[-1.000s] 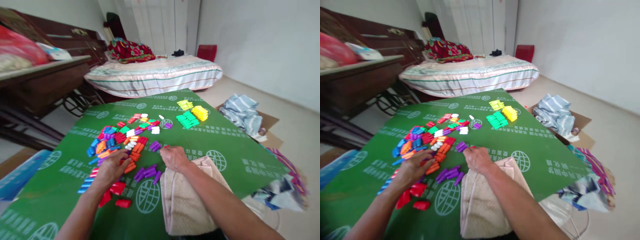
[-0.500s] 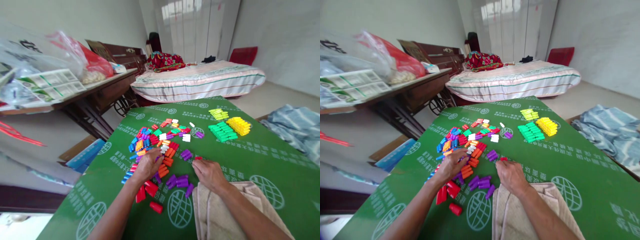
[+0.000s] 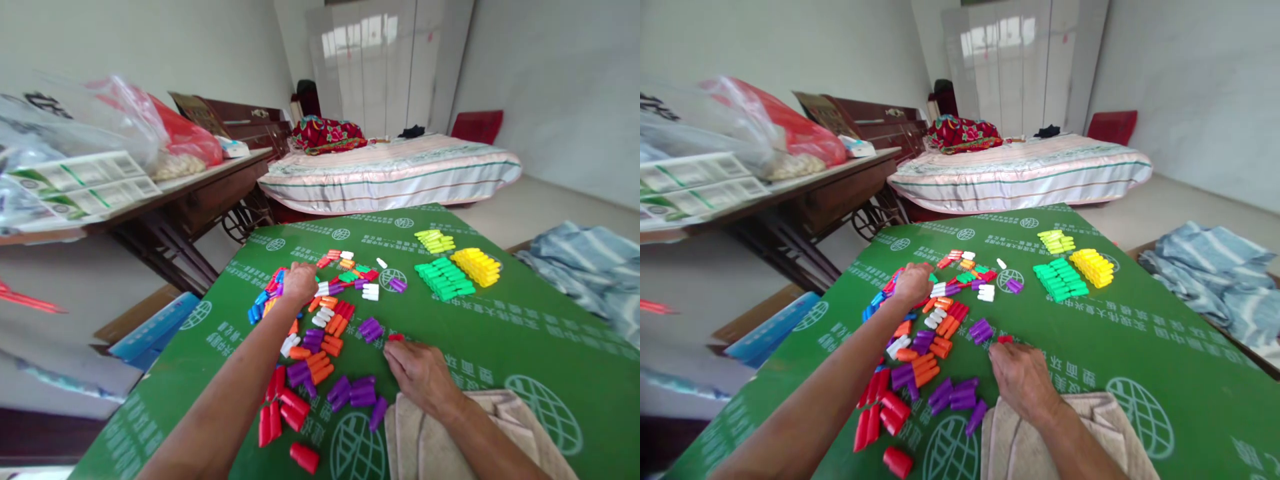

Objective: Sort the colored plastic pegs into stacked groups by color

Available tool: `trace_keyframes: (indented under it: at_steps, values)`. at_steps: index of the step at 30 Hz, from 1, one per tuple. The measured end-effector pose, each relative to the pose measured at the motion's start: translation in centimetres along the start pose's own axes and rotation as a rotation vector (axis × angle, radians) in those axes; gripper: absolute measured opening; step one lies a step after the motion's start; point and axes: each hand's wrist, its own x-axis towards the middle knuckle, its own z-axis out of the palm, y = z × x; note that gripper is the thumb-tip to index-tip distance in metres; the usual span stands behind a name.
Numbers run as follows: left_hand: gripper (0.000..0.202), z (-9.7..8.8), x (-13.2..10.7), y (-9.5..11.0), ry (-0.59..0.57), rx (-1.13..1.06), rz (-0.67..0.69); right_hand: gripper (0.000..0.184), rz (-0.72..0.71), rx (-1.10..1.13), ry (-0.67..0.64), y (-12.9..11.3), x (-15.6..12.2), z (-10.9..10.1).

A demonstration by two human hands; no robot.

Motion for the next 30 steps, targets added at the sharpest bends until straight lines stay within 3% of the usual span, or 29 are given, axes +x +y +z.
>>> trace_keyframes:
  at_steps: [7, 11, 24, 30]
  values:
    - [0.034, -0.4, 2.4, -0.3, -0.180, 0.076, -0.030, 0.024, 0.017, -0.013, -0.010, -0.1, 0.5, 0.1]
    - [0.035, -0.1, 2.9, -0.7, -0.224, 0.073, -0.008, 0.024, 0.019, -0.020, -0.006, -0.2, 0.7, 0.0]
    - [0.035, 0.8, 2.8, -1.3, -0.176, 0.042, 0.077, 0.020, 0.030, -0.026, 0.006, -0.1, 0.9, 0.4]
    - [0.036, -0.2, 2.5, -1.4, -0.063, -0.061, 0.088, 0.021, 0.048, -0.018, 0.006, -0.4, 1.1, 0.1]
